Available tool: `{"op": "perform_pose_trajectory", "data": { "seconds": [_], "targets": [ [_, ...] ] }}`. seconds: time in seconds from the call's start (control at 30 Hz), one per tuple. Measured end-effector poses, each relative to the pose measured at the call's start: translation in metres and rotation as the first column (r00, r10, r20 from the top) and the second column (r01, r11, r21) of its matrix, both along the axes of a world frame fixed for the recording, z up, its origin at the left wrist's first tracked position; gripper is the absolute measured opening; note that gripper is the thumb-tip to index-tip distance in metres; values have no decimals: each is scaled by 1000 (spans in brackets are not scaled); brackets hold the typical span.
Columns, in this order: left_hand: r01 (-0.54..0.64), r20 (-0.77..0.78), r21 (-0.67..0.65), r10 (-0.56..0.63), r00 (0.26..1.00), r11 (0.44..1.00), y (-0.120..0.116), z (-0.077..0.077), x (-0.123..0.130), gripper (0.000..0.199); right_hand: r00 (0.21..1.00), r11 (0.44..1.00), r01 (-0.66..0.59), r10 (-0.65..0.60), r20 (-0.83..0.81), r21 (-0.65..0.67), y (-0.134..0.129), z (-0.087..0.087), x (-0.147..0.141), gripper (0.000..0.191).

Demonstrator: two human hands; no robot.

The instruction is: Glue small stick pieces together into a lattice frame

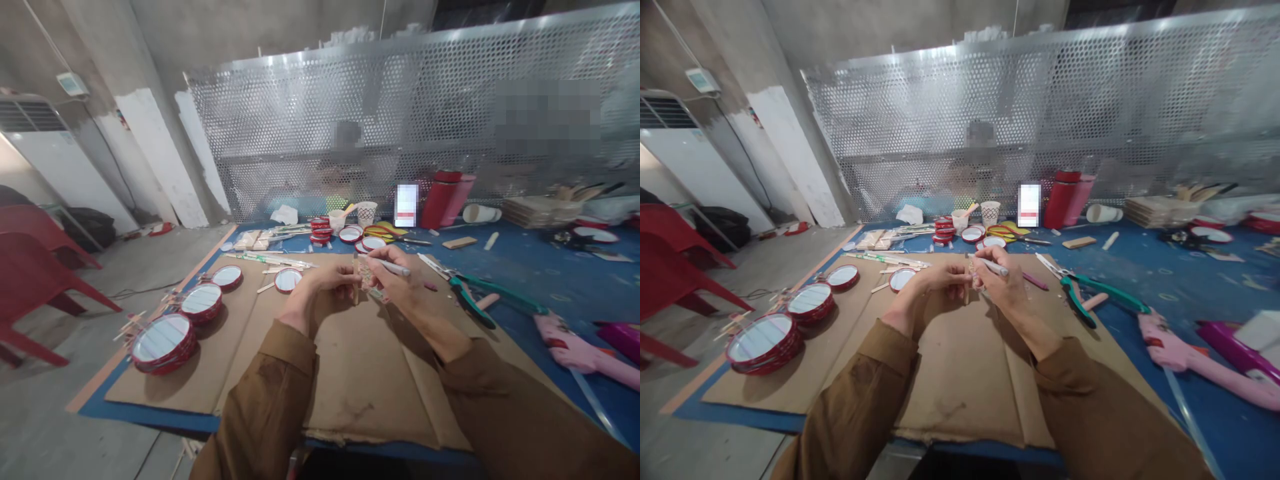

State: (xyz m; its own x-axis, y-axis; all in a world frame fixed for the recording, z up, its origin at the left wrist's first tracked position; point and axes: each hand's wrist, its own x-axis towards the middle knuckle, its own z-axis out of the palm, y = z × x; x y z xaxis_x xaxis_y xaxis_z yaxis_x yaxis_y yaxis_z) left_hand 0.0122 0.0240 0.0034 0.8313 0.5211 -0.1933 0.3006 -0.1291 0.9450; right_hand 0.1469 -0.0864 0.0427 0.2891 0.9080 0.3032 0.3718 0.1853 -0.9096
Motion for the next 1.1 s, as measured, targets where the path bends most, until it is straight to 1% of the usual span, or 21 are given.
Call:
{"op": "perform_pose_trajectory", "data": {
  "seconds": [0.2,0.37,0.53,0.67,0.8,0.87,0.97,1.1],
  "targets": [
    [-3,-2,22,3,1000,1000,-2,2,-1,41,1000,1000,9,-9,13,-4,-1,4,-1,25],
    [-6,-15,30,7,1000,1000,-2,3,0,41,999,999,-35,34,16,27,-1,4,-1,25],
    [-6,-22,17,6,1000,1000,-4,5,-1,36,1000,1000,-22,22,-20,11,2,-3,1,25],
    [-4,-20,-8,4,1000,1000,-3,5,-1,35,997,997,-17,23,-80,80,7,-10,6,26],
    [8,-18,0,-8,1000,1000,1,-1,-1,38,996,994,10,0,-93,112,11,-15,10,28],
    [10,-11,11,-10,1000,1000,3,-4,-1,35,996,994,37,-28,-82,106,12,-16,11,29],
    [20,5,14,-20,1000,1000,3,-6,-1,31,996,993,46,-37,-81,109,12,-16,12,30],
    [6,5,27,-6,1000,1000,-2,0,-1,25,995,991,59,-49,-85,119,11,-12,10,28]
  ]
}}
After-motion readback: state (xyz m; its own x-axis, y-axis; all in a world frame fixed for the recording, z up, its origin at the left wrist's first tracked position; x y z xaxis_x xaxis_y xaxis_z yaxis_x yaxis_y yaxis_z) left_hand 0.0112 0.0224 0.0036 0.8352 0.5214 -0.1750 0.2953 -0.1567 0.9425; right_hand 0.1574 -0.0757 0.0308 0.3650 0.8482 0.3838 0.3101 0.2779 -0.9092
